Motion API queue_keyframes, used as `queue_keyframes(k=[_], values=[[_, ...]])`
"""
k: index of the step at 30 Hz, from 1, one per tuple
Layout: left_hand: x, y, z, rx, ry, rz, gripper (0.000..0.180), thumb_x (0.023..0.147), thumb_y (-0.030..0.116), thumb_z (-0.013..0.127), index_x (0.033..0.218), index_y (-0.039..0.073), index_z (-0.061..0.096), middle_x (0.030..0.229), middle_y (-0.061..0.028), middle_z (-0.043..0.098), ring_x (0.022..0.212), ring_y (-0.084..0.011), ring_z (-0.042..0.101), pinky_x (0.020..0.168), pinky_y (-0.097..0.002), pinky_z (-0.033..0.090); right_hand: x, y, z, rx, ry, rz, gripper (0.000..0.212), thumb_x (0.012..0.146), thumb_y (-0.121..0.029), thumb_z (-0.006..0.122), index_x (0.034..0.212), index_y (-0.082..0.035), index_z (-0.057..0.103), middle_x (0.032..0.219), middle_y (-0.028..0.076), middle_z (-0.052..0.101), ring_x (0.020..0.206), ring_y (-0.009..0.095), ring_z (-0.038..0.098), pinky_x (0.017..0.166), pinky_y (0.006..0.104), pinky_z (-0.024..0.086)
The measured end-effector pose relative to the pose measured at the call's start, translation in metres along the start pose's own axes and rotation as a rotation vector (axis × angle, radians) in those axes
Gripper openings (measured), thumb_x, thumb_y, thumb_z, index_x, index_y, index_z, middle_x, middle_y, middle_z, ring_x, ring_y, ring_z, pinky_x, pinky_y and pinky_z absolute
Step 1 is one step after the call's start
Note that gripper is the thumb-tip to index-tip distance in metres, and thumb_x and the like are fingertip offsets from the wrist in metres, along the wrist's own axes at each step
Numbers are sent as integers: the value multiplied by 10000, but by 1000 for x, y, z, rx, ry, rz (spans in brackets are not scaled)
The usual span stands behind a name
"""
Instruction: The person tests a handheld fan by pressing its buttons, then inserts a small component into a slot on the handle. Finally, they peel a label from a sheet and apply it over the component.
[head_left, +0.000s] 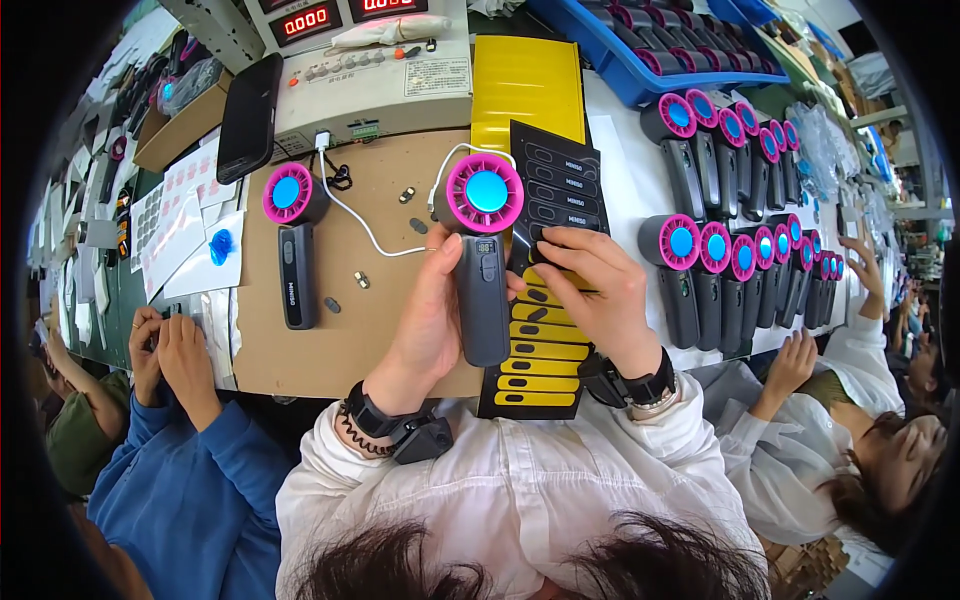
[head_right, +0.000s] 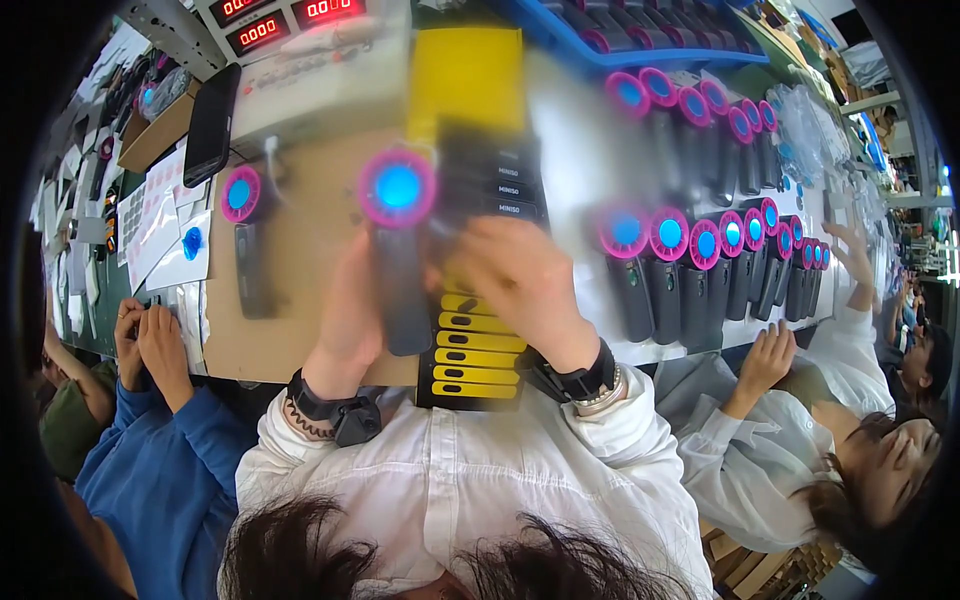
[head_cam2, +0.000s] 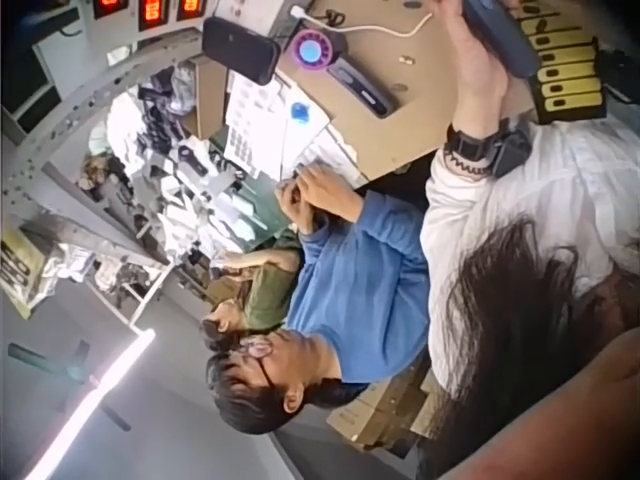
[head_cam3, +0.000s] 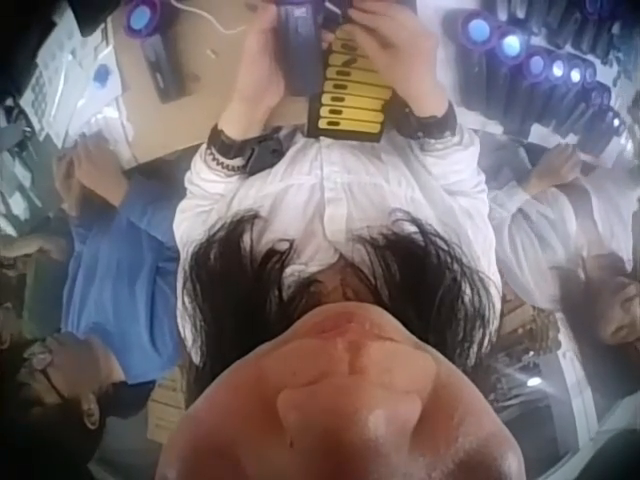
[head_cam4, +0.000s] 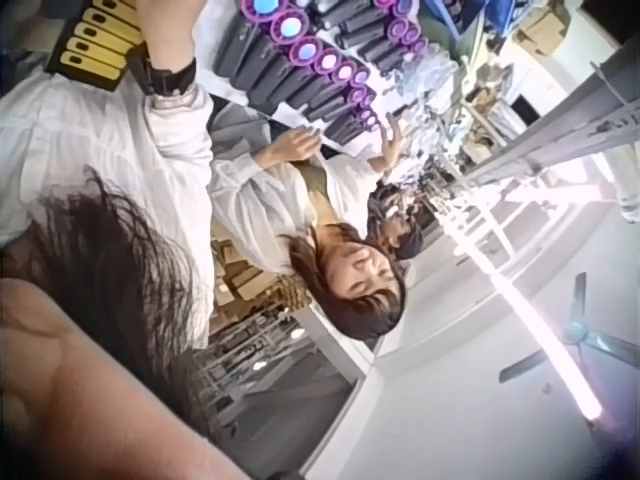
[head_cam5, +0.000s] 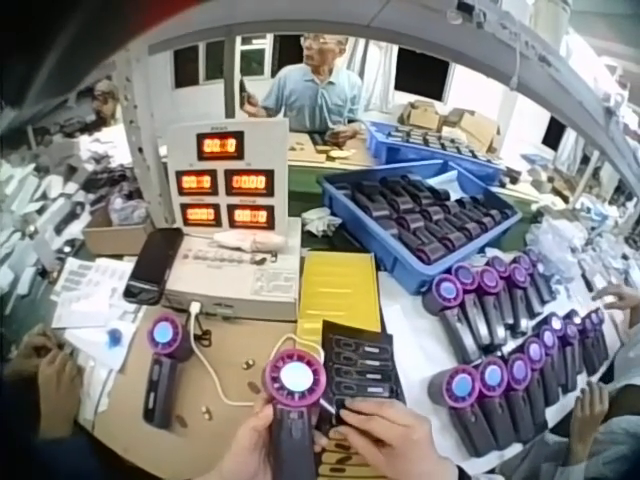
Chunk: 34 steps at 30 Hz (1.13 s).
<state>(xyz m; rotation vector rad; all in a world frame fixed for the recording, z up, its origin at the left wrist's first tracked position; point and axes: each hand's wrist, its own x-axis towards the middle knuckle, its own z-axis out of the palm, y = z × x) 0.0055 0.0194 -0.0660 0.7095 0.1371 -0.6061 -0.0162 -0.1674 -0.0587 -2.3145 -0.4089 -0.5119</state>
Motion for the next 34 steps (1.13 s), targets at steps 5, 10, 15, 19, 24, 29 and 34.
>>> queue_keyframes(k=[5,10,15,19,24,29,34], values=[[-2,-1,3,47,-2,39,335,923,379,435,1129,139,324,1028,-102,531,835,-200,614,751,-305,494,1,-5,0,-34,10,-49,189,703,7,683,890,2,660,934,109,656,840,242,634,723,301,507],[-2,2,5,38,10,5,334,924,374,430,1130,135,322,1032,-103,530,834,-198,614,754,-302,492,-1,-1,2,-54,36,-27,135,723,21,662,856,8,647,924,116,656,804,232,643,693,283,512],[-2,1,3,29,6,19,324,929,371,419,1129,135,325,1032,-102,530,837,-198,614,757,-307,494,-4,2,-2,62,45,172,79,780,11,629,857,26,618,909,111,658,801,163,643,697,253,510],[1,0,0,8,20,-3,321,931,373,412,1131,132,339,1026,-100,530,838,-199,614,758,-310,496,-9,11,-2,315,71,391,101,812,9,602,908,39,591,901,101,658,822,124,633,712,240,507],[3,-1,-3,-7,16,-19,328,932,378,405,1138,126,359,1017,-97,528,838,-199,613,761,-308,496,-6,10,-4,438,65,436,169,794,30,607,957,44,565,908,103,656,844,130,636,735,243,506],[3,-3,-4,-23,15,-15,337,933,381,399,1147,124,361,1014,-95,525,839,-201,612,760,-306,496,-5,9,-14,135,-13,176,195,767,33,629,954,31,573,923,95,654,849,155,643,756,250,504],[2,-2,-1,-19,18,-12,342,932,382,401,1153,125,360,1015,-95,523,841,-203,611,762,-309,498,-4,10,-22,47,-137,97,255,753,24,640,1001,-10,590,988,75,642,884,230,645,802,280,505]])
